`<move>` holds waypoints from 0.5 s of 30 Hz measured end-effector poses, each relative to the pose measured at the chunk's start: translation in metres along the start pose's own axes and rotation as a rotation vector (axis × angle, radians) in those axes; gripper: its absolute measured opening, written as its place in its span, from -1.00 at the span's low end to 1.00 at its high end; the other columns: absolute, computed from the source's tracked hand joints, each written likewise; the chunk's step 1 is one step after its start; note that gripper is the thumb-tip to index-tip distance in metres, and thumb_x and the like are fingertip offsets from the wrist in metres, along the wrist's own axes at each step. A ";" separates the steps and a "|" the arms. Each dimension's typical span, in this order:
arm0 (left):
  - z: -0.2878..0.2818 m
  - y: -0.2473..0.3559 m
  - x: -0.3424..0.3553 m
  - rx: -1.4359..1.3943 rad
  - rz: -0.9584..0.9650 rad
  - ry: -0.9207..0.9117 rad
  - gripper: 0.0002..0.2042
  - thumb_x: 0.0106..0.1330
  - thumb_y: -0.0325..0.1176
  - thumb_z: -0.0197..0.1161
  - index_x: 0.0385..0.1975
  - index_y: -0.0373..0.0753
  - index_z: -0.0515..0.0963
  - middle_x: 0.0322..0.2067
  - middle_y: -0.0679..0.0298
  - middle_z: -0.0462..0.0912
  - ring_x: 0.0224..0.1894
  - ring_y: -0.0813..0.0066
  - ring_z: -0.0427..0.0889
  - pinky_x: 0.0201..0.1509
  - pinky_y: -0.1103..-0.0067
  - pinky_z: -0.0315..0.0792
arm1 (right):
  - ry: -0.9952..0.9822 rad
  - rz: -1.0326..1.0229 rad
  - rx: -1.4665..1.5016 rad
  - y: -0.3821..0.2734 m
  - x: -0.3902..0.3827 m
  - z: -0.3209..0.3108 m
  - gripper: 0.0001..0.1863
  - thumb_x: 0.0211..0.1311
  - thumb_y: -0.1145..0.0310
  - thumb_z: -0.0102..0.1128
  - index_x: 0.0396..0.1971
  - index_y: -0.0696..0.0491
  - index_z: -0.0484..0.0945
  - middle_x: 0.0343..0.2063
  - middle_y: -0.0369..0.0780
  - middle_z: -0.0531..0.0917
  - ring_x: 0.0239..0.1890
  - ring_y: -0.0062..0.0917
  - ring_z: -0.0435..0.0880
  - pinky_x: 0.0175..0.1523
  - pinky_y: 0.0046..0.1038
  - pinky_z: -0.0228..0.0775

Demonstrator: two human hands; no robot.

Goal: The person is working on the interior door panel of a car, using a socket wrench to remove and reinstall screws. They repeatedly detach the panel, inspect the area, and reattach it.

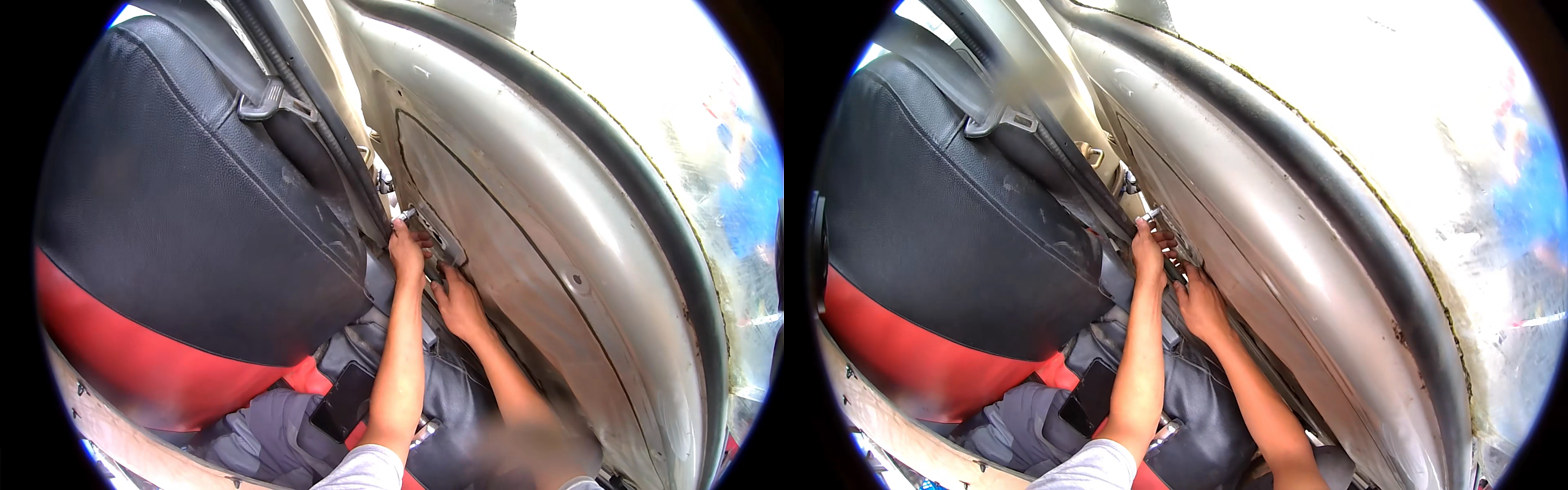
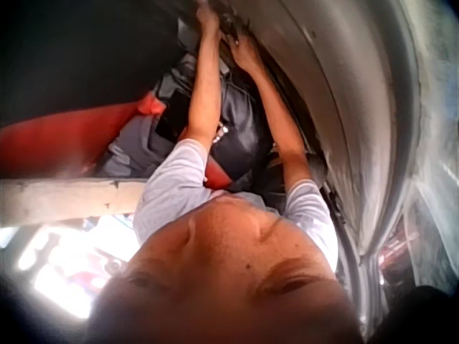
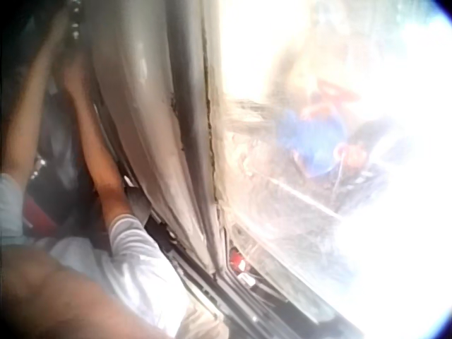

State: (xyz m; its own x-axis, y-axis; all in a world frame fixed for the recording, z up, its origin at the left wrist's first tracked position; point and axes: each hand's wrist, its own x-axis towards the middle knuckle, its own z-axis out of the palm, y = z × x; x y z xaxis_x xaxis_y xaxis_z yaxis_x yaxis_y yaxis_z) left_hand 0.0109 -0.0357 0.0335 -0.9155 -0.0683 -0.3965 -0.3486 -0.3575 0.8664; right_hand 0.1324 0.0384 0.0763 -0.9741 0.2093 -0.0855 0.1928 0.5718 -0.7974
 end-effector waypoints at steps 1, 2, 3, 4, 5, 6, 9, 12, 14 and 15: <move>-0.001 0.001 0.000 0.011 -0.008 -0.009 -0.49 0.53 0.08 -0.22 -0.14 -0.32 0.43 -0.53 0.24 0.55 -0.56 0.49 0.53 -0.57 0.59 0.37 | 0.003 0.001 -0.009 -0.001 0.000 0.001 -0.52 0.35 0.31 0.05 0.18 0.26 0.35 0.11 0.15 0.49 0.15 0.03 0.47 0.22 -0.16 0.30; -0.002 0.003 0.001 0.022 -0.017 -0.018 -0.49 0.53 0.09 -0.22 -0.08 -0.31 0.41 -0.55 0.26 0.53 -0.59 0.51 0.50 -0.59 0.59 0.36 | 0.007 0.002 -0.019 0.000 -0.001 0.001 -0.52 0.34 0.31 0.06 0.18 0.26 0.35 0.10 0.15 0.49 0.15 0.03 0.47 0.22 -0.15 0.30; -0.002 0.003 0.001 0.034 -0.026 -0.028 -0.48 0.53 0.10 -0.23 -0.02 -0.31 0.39 -0.58 0.28 0.51 -0.63 0.53 0.47 -0.61 0.59 0.35 | 0.012 0.004 -0.029 0.000 -0.001 0.002 -0.52 0.34 0.31 0.06 0.18 0.25 0.35 0.10 0.15 0.50 0.15 0.03 0.47 0.22 -0.15 0.30; -0.003 0.004 0.001 0.032 -0.023 -0.023 -0.48 0.53 0.10 -0.22 -0.04 -0.31 0.40 -0.59 0.29 0.49 -0.65 0.54 0.45 -0.62 0.59 0.33 | 0.018 -0.015 -0.023 0.000 -0.001 0.002 -0.52 0.34 0.31 0.07 0.18 0.25 0.35 0.10 0.15 0.49 0.15 0.03 0.47 0.22 -0.15 0.30; -0.003 0.004 0.001 0.030 -0.019 -0.018 -0.48 0.53 0.10 -0.22 -0.05 -0.31 0.40 -0.61 0.30 0.48 -0.66 0.55 0.43 -0.64 0.59 0.31 | 0.024 -0.033 -0.018 0.000 -0.002 0.002 -0.51 0.34 0.31 0.07 0.18 0.25 0.35 0.10 0.15 0.49 0.15 0.03 0.47 0.22 -0.15 0.30; -0.004 0.004 0.001 0.028 -0.015 -0.014 -0.48 0.53 0.11 -0.22 -0.06 -0.31 0.41 -0.63 0.31 0.46 -0.68 0.55 0.41 -0.65 0.59 0.29 | 0.031 -0.051 -0.013 0.000 -0.002 0.002 -0.51 0.34 0.31 0.07 0.18 0.25 0.35 0.10 0.15 0.49 0.15 0.03 0.47 0.22 -0.15 0.31; -0.005 0.005 -0.001 0.019 -0.018 -0.008 -0.47 0.52 0.12 -0.20 -0.08 -0.32 0.42 -0.64 0.33 0.44 -0.69 0.56 0.38 -0.68 0.59 0.25 | 0.008 -0.026 -0.011 -0.003 -0.003 0.001 -0.51 0.34 0.29 0.08 0.18 0.26 0.35 0.11 0.15 0.49 0.15 0.02 0.47 0.22 -0.16 0.31; 0.000 0.010 -0.007 0.023 -0.006 -0.022 -0.49 0.53 0.10 -0.23 -0.38 -0.25 0.40 -0.66 0.33 0.43 -0.71 0.54 0.38 -0.68 0.58 0.27 | 0.017 -0.039 0.025 -0.001 -0.004 -0.002 -0.51 0.35 0.27 0.08 0.17 0.25 0.36 0.12 0.15 0.47 0.17 0.03 0.46 0.23 -0.17 0.30; 0.000 0.009 -0.006 -0.026 -0.005 -0.035 -0.50 0.53 0.10 -0.22 -0.30 -0.26 0.41 -0.66 0.35 0.40 -0.71 0.55 0.37 -0.68 0.58 0.24 | 0.042 -0.074 0.043 0.001 -0.004 0.000 -0.53 0.35 0.26 0.07 0.14 0.25 0.39 0.03 0.16 0.54 0.09 0.03 0.52 0.16 -0.17 0.35; -0.001 0.009 -0.005 -0.050 -0.004 -0.041 -0.50 0.53 0.10 -0.22 -0.26 -0.27 0.41 -0.66 0.35 0.39 -0.72 0.55 0.36 -0.69 0.58 0.23 | 0.055 -0.091 0.052 0.002 -0.003 0.001 -0.54 0.36 0.26 0.07 0.13 0.24 0.41 -0.02 0.16 0.57 0.06 0.02 0.55 0.13 -0.17 0.37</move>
State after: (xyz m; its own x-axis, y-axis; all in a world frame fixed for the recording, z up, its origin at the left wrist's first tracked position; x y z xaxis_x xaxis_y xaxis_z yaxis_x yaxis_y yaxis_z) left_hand 0.0122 -0.0391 0.0428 -0.9218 -0.0285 -0.3865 -0.3432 -0.4035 0.8482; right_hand 0.1357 0.0386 0.0743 -0.9791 0.2023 0.0200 0.0964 0.5489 -0.8303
